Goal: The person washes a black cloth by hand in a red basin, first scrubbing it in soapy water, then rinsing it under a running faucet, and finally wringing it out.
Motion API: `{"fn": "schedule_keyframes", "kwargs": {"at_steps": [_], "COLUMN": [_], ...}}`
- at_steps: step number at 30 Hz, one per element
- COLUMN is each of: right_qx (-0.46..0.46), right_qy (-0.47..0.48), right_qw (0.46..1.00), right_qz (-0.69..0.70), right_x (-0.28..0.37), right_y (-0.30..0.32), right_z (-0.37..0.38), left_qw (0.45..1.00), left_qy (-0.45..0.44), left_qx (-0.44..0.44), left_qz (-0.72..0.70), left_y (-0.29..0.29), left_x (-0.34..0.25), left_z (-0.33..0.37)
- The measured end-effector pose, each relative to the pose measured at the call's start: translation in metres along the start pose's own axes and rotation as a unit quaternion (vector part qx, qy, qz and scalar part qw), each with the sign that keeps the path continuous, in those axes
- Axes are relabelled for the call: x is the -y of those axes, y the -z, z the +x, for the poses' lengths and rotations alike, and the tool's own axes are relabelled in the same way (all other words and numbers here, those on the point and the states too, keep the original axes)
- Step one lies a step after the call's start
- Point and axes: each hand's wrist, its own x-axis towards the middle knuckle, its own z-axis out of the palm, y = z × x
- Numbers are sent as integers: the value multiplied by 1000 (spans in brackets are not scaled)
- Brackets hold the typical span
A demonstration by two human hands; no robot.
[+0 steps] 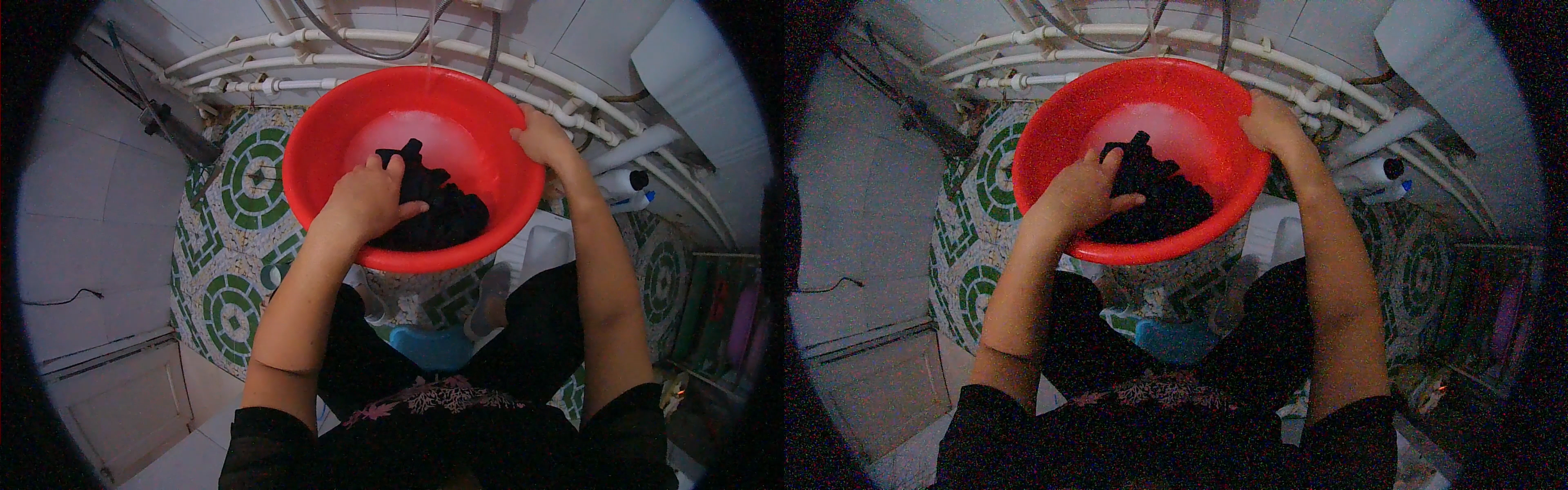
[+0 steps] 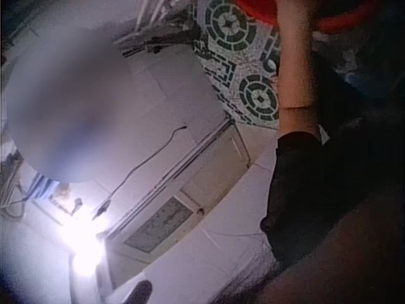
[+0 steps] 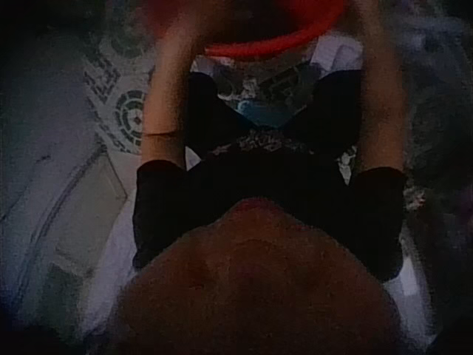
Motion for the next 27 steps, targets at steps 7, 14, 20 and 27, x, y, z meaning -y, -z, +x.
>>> {"fn": "schedule_keyframes", "kwargs": {"at_steps": [7, 14, 20, 27], "right_qx": [-107, -90, -77, -62], "right_qy": [64, 47, 63, 35], "right_qw": [991, 992, 994, 997], "right_qz": [40, 70, 42, 30], "right_x": [-22, -20, -28, -21], "right_y": [-24, -25, -29, -24], "right_z": [17, 17, 26, 23], "left_qw": [996, 983, 986, 992], "left_qy": [-73, -148, -140, -97], "left_qx": [-36, -74, -82, -69], "left_qz": [32, 75, 49, 33], "left_y": [-11, -12, -17, -18], "left_x": [-1, -8, -5, -4], "left_z": [9, 13, 14, 12]}}
